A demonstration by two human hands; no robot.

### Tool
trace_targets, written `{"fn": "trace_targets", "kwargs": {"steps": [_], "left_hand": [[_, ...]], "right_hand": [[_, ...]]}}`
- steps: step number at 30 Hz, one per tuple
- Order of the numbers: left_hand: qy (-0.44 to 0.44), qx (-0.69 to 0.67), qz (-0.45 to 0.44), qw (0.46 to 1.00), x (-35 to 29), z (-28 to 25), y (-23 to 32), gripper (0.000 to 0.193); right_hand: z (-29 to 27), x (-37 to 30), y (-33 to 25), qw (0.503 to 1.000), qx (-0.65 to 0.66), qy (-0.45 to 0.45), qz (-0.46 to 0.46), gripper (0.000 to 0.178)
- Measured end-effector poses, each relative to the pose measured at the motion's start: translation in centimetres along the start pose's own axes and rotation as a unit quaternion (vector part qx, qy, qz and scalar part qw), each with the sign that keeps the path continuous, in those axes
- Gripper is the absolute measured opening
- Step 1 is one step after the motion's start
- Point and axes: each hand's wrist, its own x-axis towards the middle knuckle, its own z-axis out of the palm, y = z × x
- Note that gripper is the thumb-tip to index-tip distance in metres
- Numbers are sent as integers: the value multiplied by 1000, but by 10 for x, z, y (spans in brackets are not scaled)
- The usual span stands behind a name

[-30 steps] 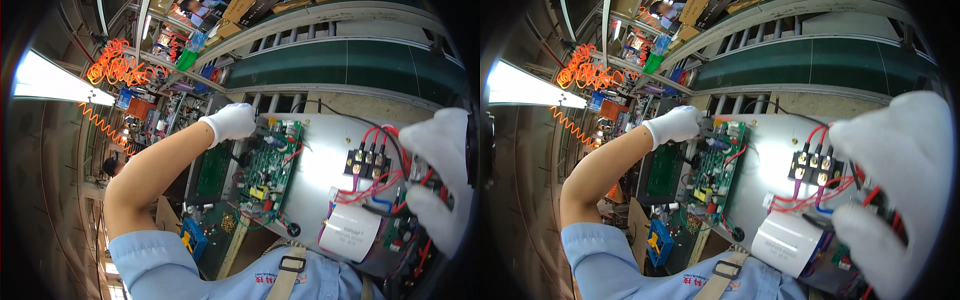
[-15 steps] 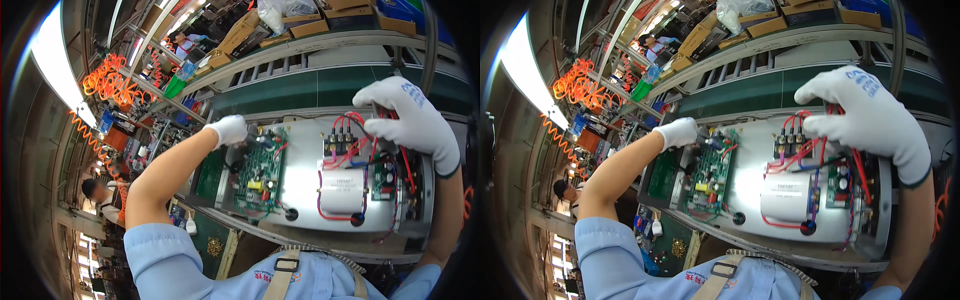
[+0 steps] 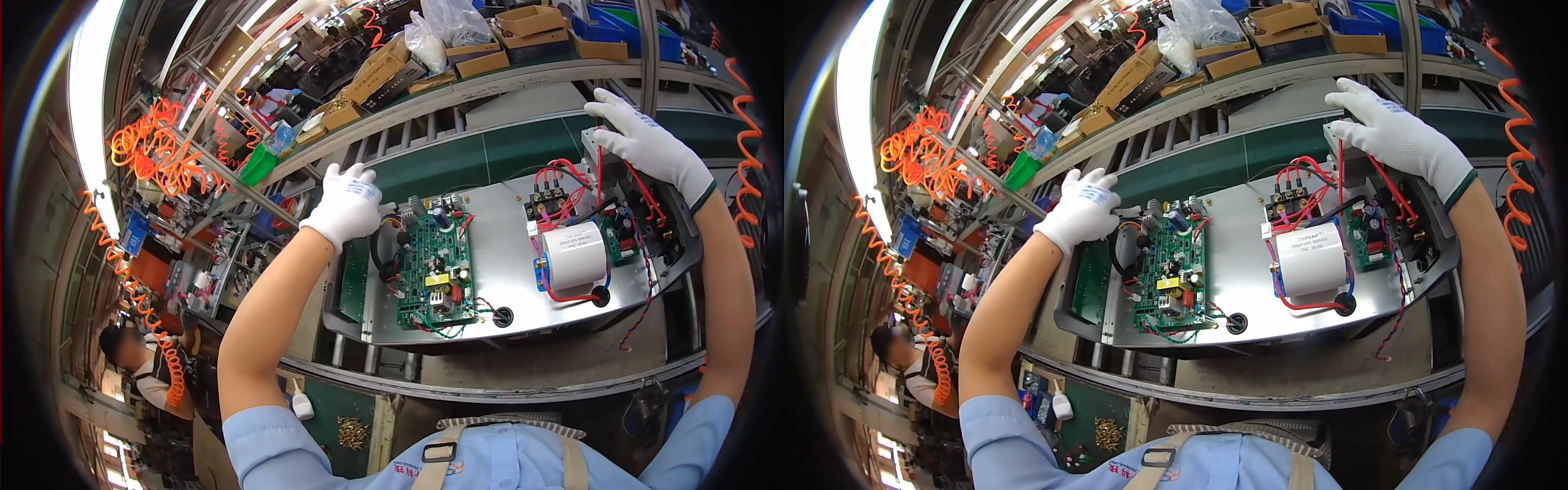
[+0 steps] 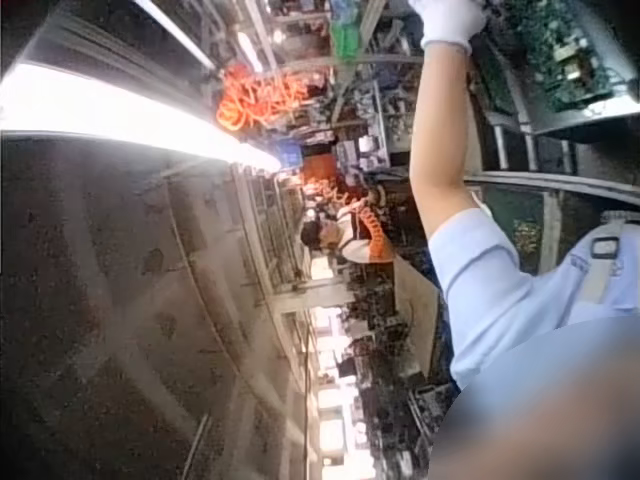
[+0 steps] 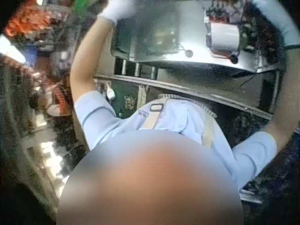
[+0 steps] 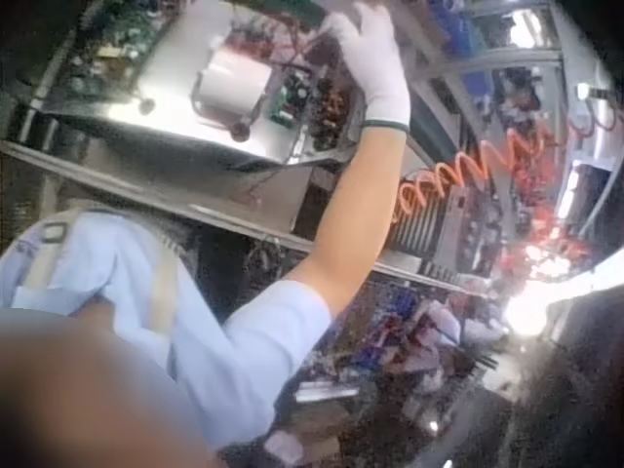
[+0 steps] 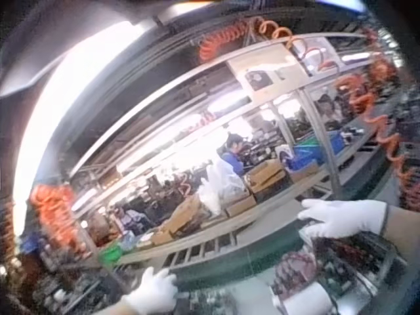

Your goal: The person assembles an electronic device by connecting various wires to a circuit board and a large capacitor mounted on a metal chassis. They route cables through the chassis, secure connections, and organize the wiring within the assembly.

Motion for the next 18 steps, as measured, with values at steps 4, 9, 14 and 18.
{"fn": "trace_targets", "kwargs": {"steps": [4, 9, 14, 18], "left_hand": [[-99, 83, -12, 992, 16, -5, 11, 29], [-221, 149, -23, 963, 42, -16, 26, 32], [-139, 125, -46, 981, 43, 19, 15, 19], [43, -181, -107, 977, 27, 12, 27, 20]], "right_hand": [[6, 0, 0, 1000, -11, 9, -8, 56], [8, -5, 4, 998, 7, 43, -41, 50], [7, -2, -7, 998, 53, 6, -45, 45], [12, 1, 0, 998, 27, 27, -42, 46]]}}
